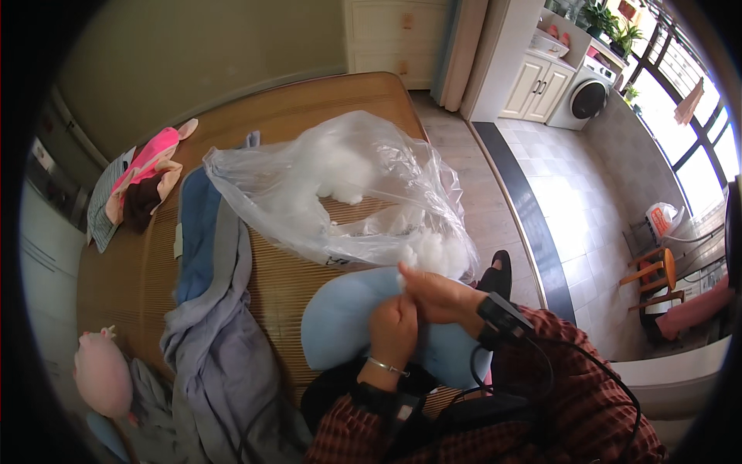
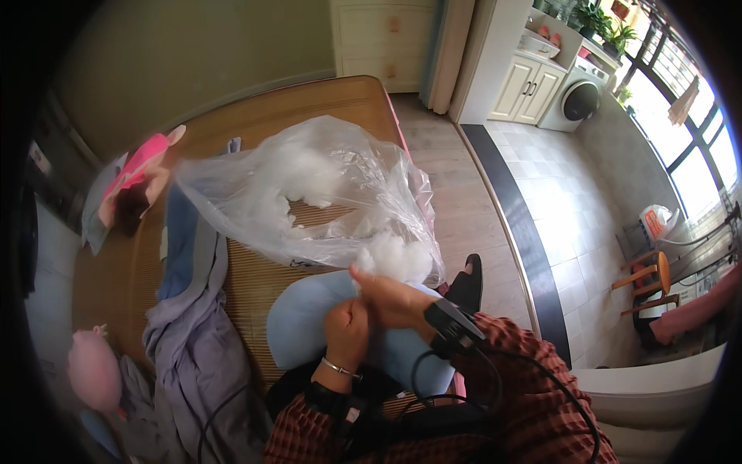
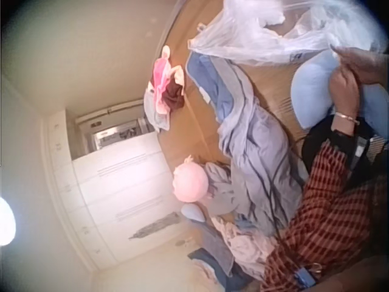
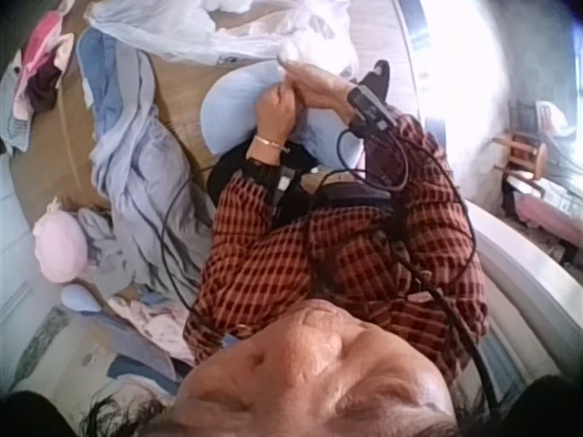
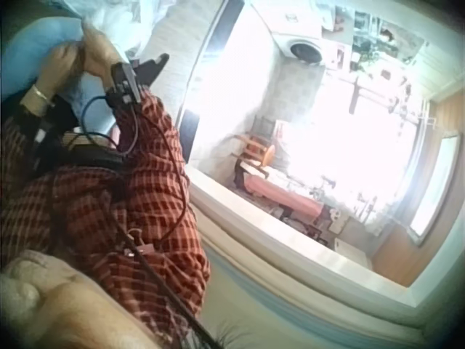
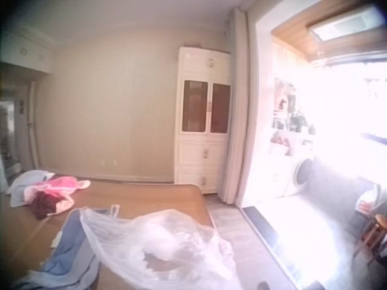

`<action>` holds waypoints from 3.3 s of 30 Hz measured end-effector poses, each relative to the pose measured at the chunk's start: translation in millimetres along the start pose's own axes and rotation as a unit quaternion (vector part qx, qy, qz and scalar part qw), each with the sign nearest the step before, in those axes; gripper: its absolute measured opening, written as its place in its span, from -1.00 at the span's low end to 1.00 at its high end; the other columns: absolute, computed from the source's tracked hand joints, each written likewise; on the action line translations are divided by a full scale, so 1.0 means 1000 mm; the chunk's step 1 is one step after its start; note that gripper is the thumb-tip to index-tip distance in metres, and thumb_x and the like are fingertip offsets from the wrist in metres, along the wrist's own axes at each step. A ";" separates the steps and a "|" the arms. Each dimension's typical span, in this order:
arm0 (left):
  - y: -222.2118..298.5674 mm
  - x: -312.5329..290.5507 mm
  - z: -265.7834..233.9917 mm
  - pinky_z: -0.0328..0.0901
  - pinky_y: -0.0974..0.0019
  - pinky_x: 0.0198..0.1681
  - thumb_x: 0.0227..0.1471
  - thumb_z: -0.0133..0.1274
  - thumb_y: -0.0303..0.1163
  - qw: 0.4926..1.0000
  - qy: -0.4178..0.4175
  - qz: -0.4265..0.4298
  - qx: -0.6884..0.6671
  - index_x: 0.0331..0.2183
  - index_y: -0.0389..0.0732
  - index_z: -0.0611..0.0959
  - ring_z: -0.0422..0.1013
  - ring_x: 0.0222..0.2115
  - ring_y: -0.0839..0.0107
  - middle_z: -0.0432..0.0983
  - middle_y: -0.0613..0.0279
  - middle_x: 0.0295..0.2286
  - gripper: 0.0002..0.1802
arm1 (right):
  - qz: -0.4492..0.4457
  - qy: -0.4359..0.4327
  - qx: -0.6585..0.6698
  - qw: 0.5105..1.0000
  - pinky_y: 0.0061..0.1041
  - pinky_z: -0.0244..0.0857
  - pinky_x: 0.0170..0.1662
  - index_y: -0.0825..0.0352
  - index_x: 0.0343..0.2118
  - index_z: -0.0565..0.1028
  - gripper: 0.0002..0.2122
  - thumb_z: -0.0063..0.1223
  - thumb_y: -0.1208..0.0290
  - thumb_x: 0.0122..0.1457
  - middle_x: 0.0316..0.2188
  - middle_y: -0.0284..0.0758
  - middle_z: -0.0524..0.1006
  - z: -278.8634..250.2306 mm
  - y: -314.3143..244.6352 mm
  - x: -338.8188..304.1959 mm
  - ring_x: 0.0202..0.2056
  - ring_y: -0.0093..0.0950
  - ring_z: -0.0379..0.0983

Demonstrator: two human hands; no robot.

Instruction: The recorder is stuffing a blue pillow with white filling from a plastic bag.

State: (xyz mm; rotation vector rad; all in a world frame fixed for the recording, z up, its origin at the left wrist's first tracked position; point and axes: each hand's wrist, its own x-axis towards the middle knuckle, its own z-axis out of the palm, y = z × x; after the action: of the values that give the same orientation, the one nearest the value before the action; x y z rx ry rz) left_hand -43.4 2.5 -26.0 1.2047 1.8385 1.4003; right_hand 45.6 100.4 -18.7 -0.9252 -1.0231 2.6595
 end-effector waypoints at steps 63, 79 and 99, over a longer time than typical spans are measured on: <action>0.031 -0.012 -0.013 0.18 0.08 -0.62 0.07 -0.06 -0.25 0.987 0.016 0.130 0.092 -0.72 -0.20 0.42 0.31 -0.65 0.02 0.35 0.08 -0.69 -0.61 | -0.174 -0.048 -0.552 0.814 -0.34 0.30 -0.35 0.37 -0.55 0.46 -0.89 0.02 0.44 -0.06 -0.54 -0.11 0.49 -0.008 0.008 -0.011 -0.36 -0.27 0.46; -0.011 0.009 -0.005 0.19 0.43 -0.45 0.18 -0.18 -0.25 0.976 0.105 -0.050 -0.183 -0.49 -0.37 0.50 0.22 -0.52 0.57 0.37 0.35 -0.57 -0.61 | -0.350 0.081 -0.695 0.623 -0.40 0.21 0.05 0.31 0.00 0.37 -0.43 0.14 0.55 -0.22 -0.10 -0.10 0.41 0.028 -0.057 -0.042 -0.08 -0.20 0.36; 0.021 0.006 -0.019 0.18 0.06 -0.58 0.04 -0.04 -0.25 0.977 0.132 0.092 0.138 -0.63 -0.19 0.40 0.30 -0.62 0.05 0.32 0.10 -0.61 -0.70 | -0.010 -0.084 0.025 0.996 -0.54 0.32 -0.28 0.43 -0.27 0.42 -0.75 0.08 0.42 0.00 -0.37 -0.24 0.49 -0.006 -0.002 0.016 -0.33 -0.49 0.42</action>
State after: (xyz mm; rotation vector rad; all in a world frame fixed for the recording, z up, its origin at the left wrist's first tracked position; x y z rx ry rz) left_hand -54.8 0.6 0.7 1.4107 2.2116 1.5009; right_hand 36.7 110.8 -28.7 -0.6892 -0.9869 2.7706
